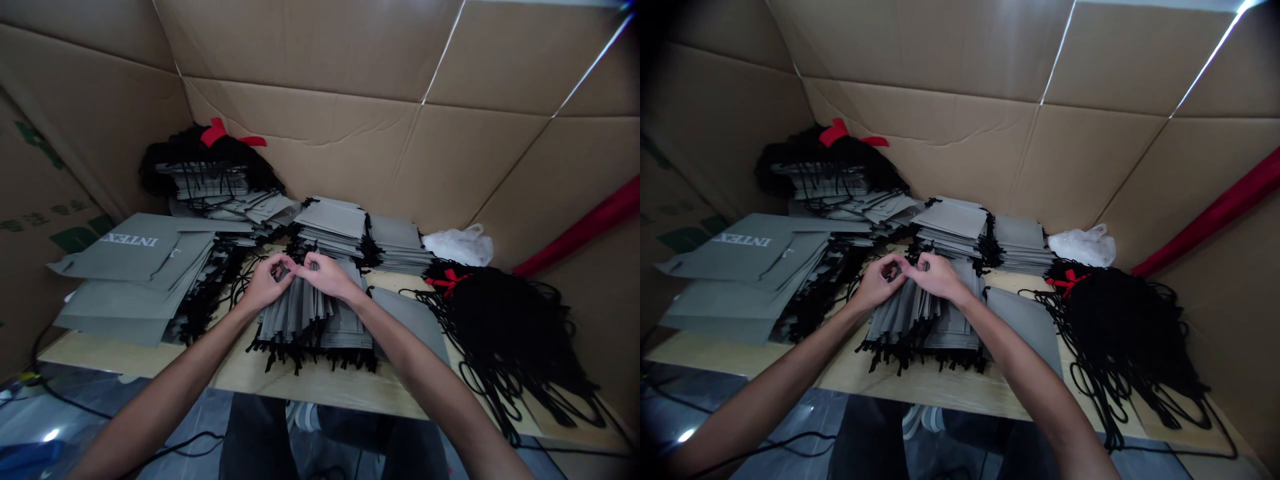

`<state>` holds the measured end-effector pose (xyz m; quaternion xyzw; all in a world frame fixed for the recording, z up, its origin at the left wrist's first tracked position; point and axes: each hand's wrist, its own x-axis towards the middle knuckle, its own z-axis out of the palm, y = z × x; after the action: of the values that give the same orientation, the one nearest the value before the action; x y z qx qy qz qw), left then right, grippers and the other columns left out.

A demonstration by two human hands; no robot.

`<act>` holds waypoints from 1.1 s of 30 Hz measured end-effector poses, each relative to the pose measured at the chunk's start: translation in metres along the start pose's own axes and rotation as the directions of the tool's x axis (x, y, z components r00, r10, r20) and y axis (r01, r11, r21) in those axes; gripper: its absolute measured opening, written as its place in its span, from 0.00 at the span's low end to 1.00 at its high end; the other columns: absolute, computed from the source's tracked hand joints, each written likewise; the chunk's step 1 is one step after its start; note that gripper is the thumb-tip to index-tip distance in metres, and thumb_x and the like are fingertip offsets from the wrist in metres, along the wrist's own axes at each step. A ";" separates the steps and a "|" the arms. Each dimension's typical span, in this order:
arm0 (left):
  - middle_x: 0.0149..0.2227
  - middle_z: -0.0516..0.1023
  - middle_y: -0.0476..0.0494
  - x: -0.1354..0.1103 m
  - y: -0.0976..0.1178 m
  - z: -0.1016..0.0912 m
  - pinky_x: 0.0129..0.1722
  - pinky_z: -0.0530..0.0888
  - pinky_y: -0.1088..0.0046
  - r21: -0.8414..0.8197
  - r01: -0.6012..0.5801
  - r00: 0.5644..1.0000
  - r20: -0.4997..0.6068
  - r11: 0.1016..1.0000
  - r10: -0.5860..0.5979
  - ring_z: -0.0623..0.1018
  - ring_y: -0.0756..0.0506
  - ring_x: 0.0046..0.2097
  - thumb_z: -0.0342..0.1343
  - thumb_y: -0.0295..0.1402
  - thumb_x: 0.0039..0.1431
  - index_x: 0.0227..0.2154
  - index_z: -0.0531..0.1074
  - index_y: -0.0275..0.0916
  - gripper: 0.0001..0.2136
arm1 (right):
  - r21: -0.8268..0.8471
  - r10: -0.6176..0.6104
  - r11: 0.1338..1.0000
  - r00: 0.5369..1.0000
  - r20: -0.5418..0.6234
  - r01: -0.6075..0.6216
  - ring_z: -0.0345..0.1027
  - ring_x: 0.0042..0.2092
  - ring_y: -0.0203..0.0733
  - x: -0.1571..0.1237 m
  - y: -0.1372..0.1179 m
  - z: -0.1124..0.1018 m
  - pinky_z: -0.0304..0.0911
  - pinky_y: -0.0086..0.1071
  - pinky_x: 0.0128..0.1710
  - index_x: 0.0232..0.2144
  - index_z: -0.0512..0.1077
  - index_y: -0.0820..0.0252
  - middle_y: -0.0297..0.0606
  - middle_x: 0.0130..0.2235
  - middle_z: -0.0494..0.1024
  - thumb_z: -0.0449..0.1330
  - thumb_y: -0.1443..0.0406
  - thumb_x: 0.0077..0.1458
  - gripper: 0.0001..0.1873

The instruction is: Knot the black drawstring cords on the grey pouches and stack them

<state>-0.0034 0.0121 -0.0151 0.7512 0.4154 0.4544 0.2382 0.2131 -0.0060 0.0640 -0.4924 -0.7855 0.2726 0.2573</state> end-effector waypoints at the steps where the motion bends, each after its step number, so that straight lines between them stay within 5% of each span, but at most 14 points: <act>1: 0.50 0.81 0.40 0.000 -0.001 0.000 0.48 0.84 0.61 -0.003 0.001 1.000 0.006 1.000 -0.001 0.83 0.44 0.47 0.63 0.42 0.73 0.54 0.77 0.36 0.16 | -0.023 0.014 1.000 1.000 -0.007 -0.015 0.73 0.40 0.41 -0.001 0.000 0.002 0.72 0.39 0.46 0.42 0.75 0.62 0.35 0.38 0.77 0.66 0.49 0.70 0.20; 11: 0.51 0.81 0.40 0.002 -0.007 0.002 0.49 0.84 0.60 -0.009 0.017 1.000 0.023 1.000 -0.017 0.83 0.43 0.48 0.63 0.42 0.73 0.54 0.77 0.36 0.16 | -0.112 0.047 0.992 0.998 -0.043 -0.051 0.73 0.42 0.42 -0.001 0.007 0.016 0.73 0.38 0.45 0.46 0.75 0.62 0.37 0.42 0.77 0.67 0.53 0.69 0.17; 21: 0.53 0.80 0.39 0.003 -0.008 0.001 0.51 0.84 0.58 -0.018 -0.010 1.000 -0.006 1.000 0.010 0.82 0.42 0.50 0.63 0.42 0.73 0.55 0.76 0.36 0.17 | 0.033 -0.041 0.999 0.998 0.039 0.040 0.78 0.46 0.43 0.001 0.011 0.000 0.78 0.39 0.46 0.58 0.75 0.62 0.42 0.51 0.80 0.67 0.57 0.71 0.19; 27: 0.53 0.80 0.39 0.003 -0.012 0.002 0.50 0.84 0.59 -0.023 -0.006 1.000 -0.002 1.000 0.006 0.82 0.42 0.49 0.63 0.42 0.73 0.56 0.76 0.36 0.17 | -0.019 -0.016 1.000 0.999 0.049 0.017 0.79 0.48 0.45 0.003 0.008 0.000 0.77 0.42 0.52 0.45 0.80 0.63 0.40 0.47 0.83 0.67 0.55 0.71 0.15; 33: 0.54 0.80 0.38 0.003 -0.015 0.001 0.51 0.84 0.58 -0.043 -0.012 1.000 0.010 0.999 0.012 0.82 0.42 0.50 0.63 0.42 0.73 0.57 0.76 0.36 0.17 | -0.123 0.037 0.992 0.999 0.012 -0.035 0.78 0.47 0.45 -0.002 -0.003 0.007 0.74 0.45 0.55 0.38 0.79 0.62 0.38 0.41 0.82 0.66 0.49 0.70 0.21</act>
<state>-0.0081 0.0224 -0.0249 0.7507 0.3997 0.4606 0.2539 0.2073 -0.0099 0.0613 -0.5192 -0.7937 0.2320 0.2160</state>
